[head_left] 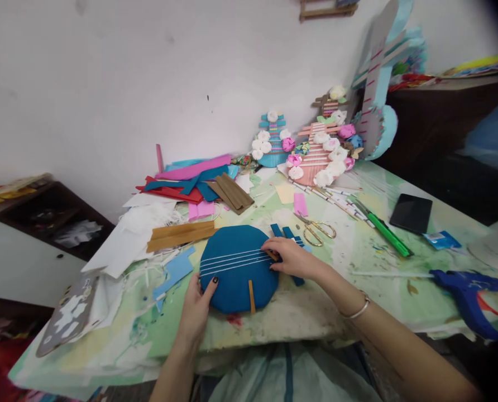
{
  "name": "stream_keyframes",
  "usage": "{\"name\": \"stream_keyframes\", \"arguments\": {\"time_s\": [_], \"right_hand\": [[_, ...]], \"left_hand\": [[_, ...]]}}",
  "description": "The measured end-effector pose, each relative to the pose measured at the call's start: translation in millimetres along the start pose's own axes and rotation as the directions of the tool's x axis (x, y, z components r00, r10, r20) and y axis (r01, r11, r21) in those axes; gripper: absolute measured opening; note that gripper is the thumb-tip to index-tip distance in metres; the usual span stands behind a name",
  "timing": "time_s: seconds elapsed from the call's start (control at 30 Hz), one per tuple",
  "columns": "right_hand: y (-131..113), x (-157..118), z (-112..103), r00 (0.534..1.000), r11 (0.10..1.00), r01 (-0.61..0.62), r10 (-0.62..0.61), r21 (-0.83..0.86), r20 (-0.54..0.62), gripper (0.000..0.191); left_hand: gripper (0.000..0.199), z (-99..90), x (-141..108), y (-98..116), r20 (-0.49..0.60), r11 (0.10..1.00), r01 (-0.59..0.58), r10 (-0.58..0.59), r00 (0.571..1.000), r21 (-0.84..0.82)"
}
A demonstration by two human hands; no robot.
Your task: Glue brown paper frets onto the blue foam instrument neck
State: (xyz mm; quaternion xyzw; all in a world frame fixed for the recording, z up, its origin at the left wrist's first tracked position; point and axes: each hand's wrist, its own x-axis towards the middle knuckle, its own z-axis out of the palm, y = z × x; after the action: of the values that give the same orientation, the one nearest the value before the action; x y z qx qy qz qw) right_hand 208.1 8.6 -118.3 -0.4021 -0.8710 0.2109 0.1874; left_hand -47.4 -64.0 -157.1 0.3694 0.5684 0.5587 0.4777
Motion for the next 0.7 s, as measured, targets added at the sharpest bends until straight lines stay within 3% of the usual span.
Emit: {"name": "stream_keyframes", "arguments": {"time_s": [0.1, 0.23, 0.37, 0.43, 0.5, 0.57, 0.6, 0.63, 0.67, 0.7], "right_hand": [[-7.8, -6.8, -0.4, 0.999, 0.999, 0.019, -0.020, 0.041, 0.034, 0.042], [-13.6, -9.7, 4.3, 0.998, 0.996, 0.026, -0.031, 0.080, 0.061, 0.033], [-13.6, -13.7, 9.1, 1.000, 0.994, -0.005, 0.003, 0.108, 0.026, 0.050], [-14.7, -18.7, 9.5, 1.000, 0.990, -0.013, 0.016, 0.141, -0.023, 0.063], [-19.6, -25.6, 8.7, 0.993, 0.978, 0.016, 0.009, 0.209, -0.118, 0.070], [-28.9, -33.6, 7.1, 0.973, 0.958, 0.077, -0.011, 0.277, -0.230, 0.073], [-34.8, -37.7, 6.4, 0.961, 0.947, 0.108, -0.022, 0.302, -0.276, 0.074], [-41.2, -41.6, 5.8, 0.951, 0.937, 0.134, -0.029, 0.324, -0.309, 0.075], [-47.5, -45.4, 5.5, 0.944, 0.923, 0.152, -0.030, 0.352, -0.329, 0.077], [-53.4, -49.0, 5.5, 0.940, 0.906, 0.165, -0.024, 0.391, -0.340, 0.079]], "left_hand": [[0.064, -2.8, -15.9, -3.4, -0.013, 0.999, 0.026, -0.027, 1.000, -0.025], [0.066, -11.1, -14.2, -3.7, 0.038, 0.999, 0.052, -0.053, 0.998, 0.011], [0.062, -16.7, -8.0, 2.6, 0.047, 0.965, 0.009, -0.022, 0.999, 0.261], [0.063, -14.2, -9.6, 11.1, -0.044, 0.881, -0.077, 0.110, 0.993, 0.467], [0.061, -6.3, -15.1, 22.8, -0.134, 0.742, -0.183, 0.345, 0.929, 0.645], [0.047, 7.4, -22.6, 35.4, -0.124, 0.670, -0.283, 0.491, 0.862, 0.686], [0.037, 16.0, -26.1, 41.0, -0.068, 0.703, -0.322, 0.465, 0.883, 0.634], [0.030, 25.3, -29.1, 45.8, 0.033, 0.782, -0.322, 0.362, 0.932, 0.533], [0.028, 34.7, -31.4, 49.6, 0.150, 0.875, -0.273, 0.231, 0.961, 0.400], [0.028, 43.9, -32.9, 52.2, 0.269, 0.944, -0.173, 0.096, 0.958, 0.279]]}}
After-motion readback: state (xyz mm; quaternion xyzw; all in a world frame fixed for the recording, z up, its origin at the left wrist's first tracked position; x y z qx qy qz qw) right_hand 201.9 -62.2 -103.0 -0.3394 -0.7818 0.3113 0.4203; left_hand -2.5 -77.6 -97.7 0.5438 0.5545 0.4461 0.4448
